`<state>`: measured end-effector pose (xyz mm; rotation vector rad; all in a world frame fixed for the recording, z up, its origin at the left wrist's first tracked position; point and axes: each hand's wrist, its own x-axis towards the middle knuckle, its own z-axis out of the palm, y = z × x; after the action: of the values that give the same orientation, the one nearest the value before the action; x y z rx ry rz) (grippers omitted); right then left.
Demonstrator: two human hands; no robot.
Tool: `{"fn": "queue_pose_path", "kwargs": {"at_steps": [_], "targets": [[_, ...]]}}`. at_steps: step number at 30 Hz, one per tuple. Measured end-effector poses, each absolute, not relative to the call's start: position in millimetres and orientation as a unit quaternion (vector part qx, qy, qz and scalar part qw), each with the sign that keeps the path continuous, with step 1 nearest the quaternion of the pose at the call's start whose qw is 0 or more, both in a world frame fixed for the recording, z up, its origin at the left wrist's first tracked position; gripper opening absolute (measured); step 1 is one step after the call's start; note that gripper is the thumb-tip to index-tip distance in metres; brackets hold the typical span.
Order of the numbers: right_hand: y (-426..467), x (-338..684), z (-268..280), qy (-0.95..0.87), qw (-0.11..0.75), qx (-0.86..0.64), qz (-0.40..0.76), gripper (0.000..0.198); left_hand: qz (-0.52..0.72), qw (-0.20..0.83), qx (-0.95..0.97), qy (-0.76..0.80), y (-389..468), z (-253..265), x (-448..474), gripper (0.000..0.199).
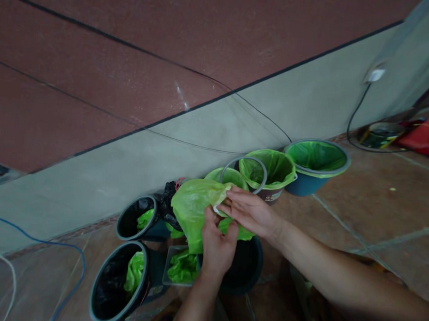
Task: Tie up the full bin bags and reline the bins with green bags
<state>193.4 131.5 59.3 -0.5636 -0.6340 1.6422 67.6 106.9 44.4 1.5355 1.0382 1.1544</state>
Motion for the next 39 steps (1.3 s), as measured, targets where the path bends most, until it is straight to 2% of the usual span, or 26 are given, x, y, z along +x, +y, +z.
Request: {"fn": "queue_pose_path", "kwargs": {"at_steps": [5, 10, 13, 16, 18, 20, 22, 25, 29, 32, 36, 39], "targets": [[131, 190, 66, -0.226, 0.589, -0.204, 0.749, 0.015, 0.491, 0.535, 0.548, 0.416, 110, 43, 69, 0.04], [130, 194, 74, -0.274, 0.577, -0.213, 0.74, 0.032, 0.51, 0.542, 0.511, 0.429, 116, 46, 60, 0.021], [137, 206, 68, -0.294, 0.611, -0.32, 0.661, 0.039, 0.531, 0.523, 0.477, 0.466, 125, 51, 43, 0.018], [147, 225, 53, -0.318, 0.63, -0.524, 0.476, 0.042, 0.547, 0.477, 0.452, 0.518, 135, 57, 21, 0.017], [151, 237, 44, -0.404, 0.583, -0.625, 0.326, 0.051, 0.553, 0.453, 0.445, 0.54, 141, 60, 8, 0.018], [152, 244, 37, -0.52, 0.502, -0.653, 0.226, 0.066, 0.559, 0.435, 0.448, 0.546, 145, 61, -2, 0.019], [149, 245, 34, -0.61, 0.42, -0.636, 0.217, 0.078, 0.563, 0.417, 0.459, 0.547, 148, 60, -9, 0.02], [140, 236, 31, -0.669, 0.343, -0.596, 0.282, 0.083, 0.559, 0.386, 0.483, 0.553, 152, 56, -15, 0.02], [127, 214, 28, -0.686, 0.348, -0.561, 0.307, 0.08, 0.547, 0.356, 0.511, 0.559, 157, 53, -16, 0.023], [122, 196, 25, -0.68, 0.32, -0.586, 0.303, 0.074, 0.536, 0.373, 0.518, 0.552, 157, 50, -12, 0.024], [126, 181, 19, -0.651, 0.277, -0.645, 0.288, 0.042, 0.512, 0.397, 0.535, 0.543, 155, 44, -9, 0.026], [134, 183, 17, -0.64, 0.242, -0.68, 0.264, 0.018, 0.482, 0.328, 0.594, 0.555, 157, 42, -15, 0.024]]}}
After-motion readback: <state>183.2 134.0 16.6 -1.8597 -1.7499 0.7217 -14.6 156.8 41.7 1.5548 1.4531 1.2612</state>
